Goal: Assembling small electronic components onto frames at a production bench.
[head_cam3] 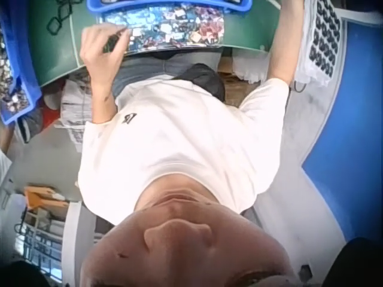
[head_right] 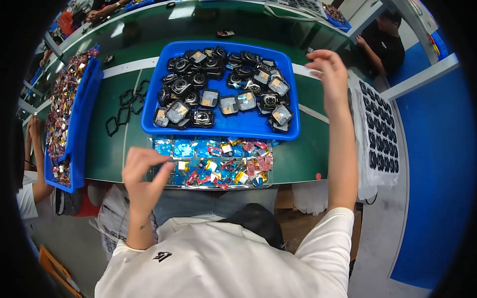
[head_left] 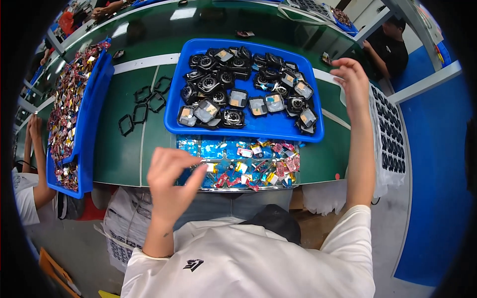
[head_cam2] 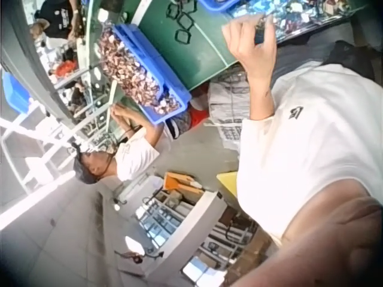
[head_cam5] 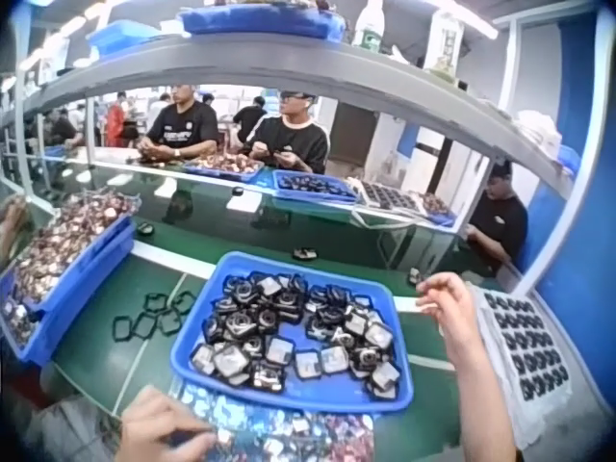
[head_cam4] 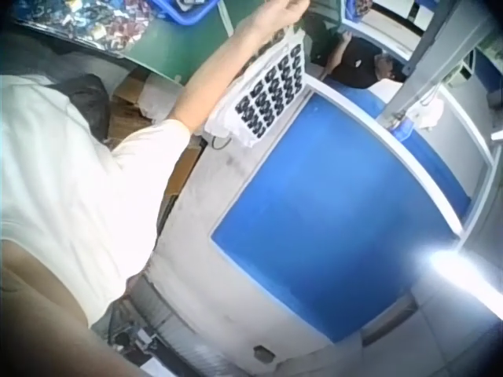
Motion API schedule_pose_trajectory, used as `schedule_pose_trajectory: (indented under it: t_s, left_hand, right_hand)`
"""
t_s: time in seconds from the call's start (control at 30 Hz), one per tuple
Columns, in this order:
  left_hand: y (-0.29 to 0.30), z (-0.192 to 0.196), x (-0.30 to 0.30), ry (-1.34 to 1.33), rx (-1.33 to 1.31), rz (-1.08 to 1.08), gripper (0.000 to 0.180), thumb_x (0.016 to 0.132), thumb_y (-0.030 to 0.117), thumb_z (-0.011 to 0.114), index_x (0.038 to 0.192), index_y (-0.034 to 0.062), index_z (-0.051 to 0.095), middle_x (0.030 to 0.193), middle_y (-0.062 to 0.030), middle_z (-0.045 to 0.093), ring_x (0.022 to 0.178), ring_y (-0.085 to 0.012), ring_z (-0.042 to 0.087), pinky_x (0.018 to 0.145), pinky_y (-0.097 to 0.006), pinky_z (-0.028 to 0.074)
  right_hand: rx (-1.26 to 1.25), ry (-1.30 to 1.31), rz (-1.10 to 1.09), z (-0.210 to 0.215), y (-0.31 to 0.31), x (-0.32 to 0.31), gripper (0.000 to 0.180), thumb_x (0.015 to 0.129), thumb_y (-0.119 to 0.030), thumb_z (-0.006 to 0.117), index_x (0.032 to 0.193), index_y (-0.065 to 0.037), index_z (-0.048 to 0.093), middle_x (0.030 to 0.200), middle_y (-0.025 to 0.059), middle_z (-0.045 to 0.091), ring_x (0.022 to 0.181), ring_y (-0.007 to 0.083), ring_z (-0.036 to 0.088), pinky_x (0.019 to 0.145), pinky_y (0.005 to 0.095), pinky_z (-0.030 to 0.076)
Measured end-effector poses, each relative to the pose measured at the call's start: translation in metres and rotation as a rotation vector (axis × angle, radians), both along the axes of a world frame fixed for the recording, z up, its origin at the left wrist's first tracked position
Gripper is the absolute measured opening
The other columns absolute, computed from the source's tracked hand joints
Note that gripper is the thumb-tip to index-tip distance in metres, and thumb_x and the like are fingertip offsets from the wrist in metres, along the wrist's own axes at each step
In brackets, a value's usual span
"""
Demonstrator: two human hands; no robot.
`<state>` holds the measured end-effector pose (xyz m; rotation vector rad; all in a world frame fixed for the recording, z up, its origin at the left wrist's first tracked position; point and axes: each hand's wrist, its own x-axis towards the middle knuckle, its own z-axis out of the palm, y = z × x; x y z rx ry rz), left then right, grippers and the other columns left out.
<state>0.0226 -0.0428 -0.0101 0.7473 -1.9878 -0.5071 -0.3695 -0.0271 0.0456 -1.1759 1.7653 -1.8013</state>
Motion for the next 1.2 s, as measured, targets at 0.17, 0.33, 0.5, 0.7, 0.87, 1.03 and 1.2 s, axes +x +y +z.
schedule_pose_trajectory:
  t_s: [0.17, 0.33, 0.5, 0.7, 0.87, 1.03, 1.2]
  left_hand:
    - [0.006, -0.001, -0.028, -0.235, 0.006, -0.185, 0.018, 0.067, 0.005, 0.075, 0.084, 0.0080, 0.069, 0.078, -0.0049, 0.056, 0.072, -0.0232, 0.050, 0.062, -0.033, 0.041]
    - [0.002, 0.004, -0.034, -0.058, 0.224, -0.237, 0.011, 0.072, 0.003, 0.073, 0.080, 0.0050, 0.067, 0.077, -0.0066, 0.060, 0.070, -0.0224, 0.053, 0.061, -0.031, 0.042]
    - [0.009, 0.004, -0.030, 0.259, 0.572, -0.193, 0.009, 0.082, -0.001, 0.067, 0.089, -0.0028, 0.062, 0.081, -0.0061, 0.066, 0.073, -0.0105, 0.063, 0.067, -0.021, 0.048]
    - [0.019, 0.004, -0.033, 0.470, 0.837, -0.298, 0.025, 0.079, -0.002, 0.069, 0.103, -0.0022, 0.060, 0.082, -0.0052, 0.065, 0.078, -0.0107, 0.062, 0.069, -0.022, 0.045]
    - [0.020, 0.000, -0.035, 0.277, 0.464, -0.111, 0.030, 0.073, 0.003, 0.075, 0.100, 0.0000, 0.062, 0.081, -0.0029, 0.065, 0.079, -0.0115, 0.056, 0.076, -0.025, 0.041]
    - [0.022, -0.008, -0.034, 0.281, 0.660, -0.271, 0.012, 0.073, 0.002, 0.075, 0.074, 0.0004, 0.062, 0.079, -0.0051, 0.065, 0.076, -0.0120, 0.057, 0.070, -0.025, 0.044]
    - [0.028, -0.010, -0.029, 0.389, 0.787, -0.277, 0.012, 0.078, 0.001, 0.072, 0.075, -0.0005, 0.060, 0.079, -0.0072, 0.065, 0.072, -0.0108, 0.060, 0.067, -0.023, 0.048]
  right_hand:
    - [-0.037, 0.424, 0.479, -0.006, 0.072, 0.128, 0.009, 0.076, 0.001, 0.064, 0.085, 0.000, 0.067, 0.083, 0.0074, 0.066, 0.076, 0.0153, 0.062, 0.065, 0.0277, 0.049]
    - [-0.145, 0.493, 0.416, -0.036, 0.083, 0.174, 0.016, 0.070, -0.001, 0.073, 0.085, -0.003, 0.066, 0.085, 0.0085, 0.066, 0.075, 0.0224, 0.061, 0.070, 0.0336, 0.046]
    - [-0.104, 0.440, 0.367, -0.045, 0.075, 0.198, 0.021, 0.070, -0.004, 0.075, 0.089, -0.003, 0.065, 0.083, 0.0078, 0.066, 0.074, 0.0237, 0.060, 0.069, 0.0328, 0.046]
    - [-0.019, 0.147, 0.424, -0.062, 0.081, 0.200, 0.019, 0.073, 0.006, 0.072, 0.089, 0.001, 0.064, 0.086, 0.0082, 0.065, 0.070, 0.0096, 0.059, 0.057, 0.0214, 0.046]
    - [-0.043, -0.148, 0.429, -0.059, 0.085, 0.202, 0.014, 0.078, 0.011, 0.065, 0.091, 0.007, 0.063, 0.095, 0.0134, 0.064, 0.079, 0.0153, 0.064, 0.071, 0.0258, 0.055]
    - [-0.107, -0.094, 0.433, -0.062, 0.082, 0.201, 0.015, 0.077, 0.008, 0.067, 0.092, 0.005, 0.065, 0.092, 0.0117, 0.065, 0.081, 0.0163, 0.065, 0.070, 0.0262, 0.055]
    - [-0.292, 0.441, 0.337, -0.063, 0.076, 0.196, 0.016, 0.072, 0.006, 0.070, 0.087, 0.001, 0.067, 0.087, 0.0097, 0.066, 0.078, 0.0205, 0.065, 0.063, 0.0275, 0.053]
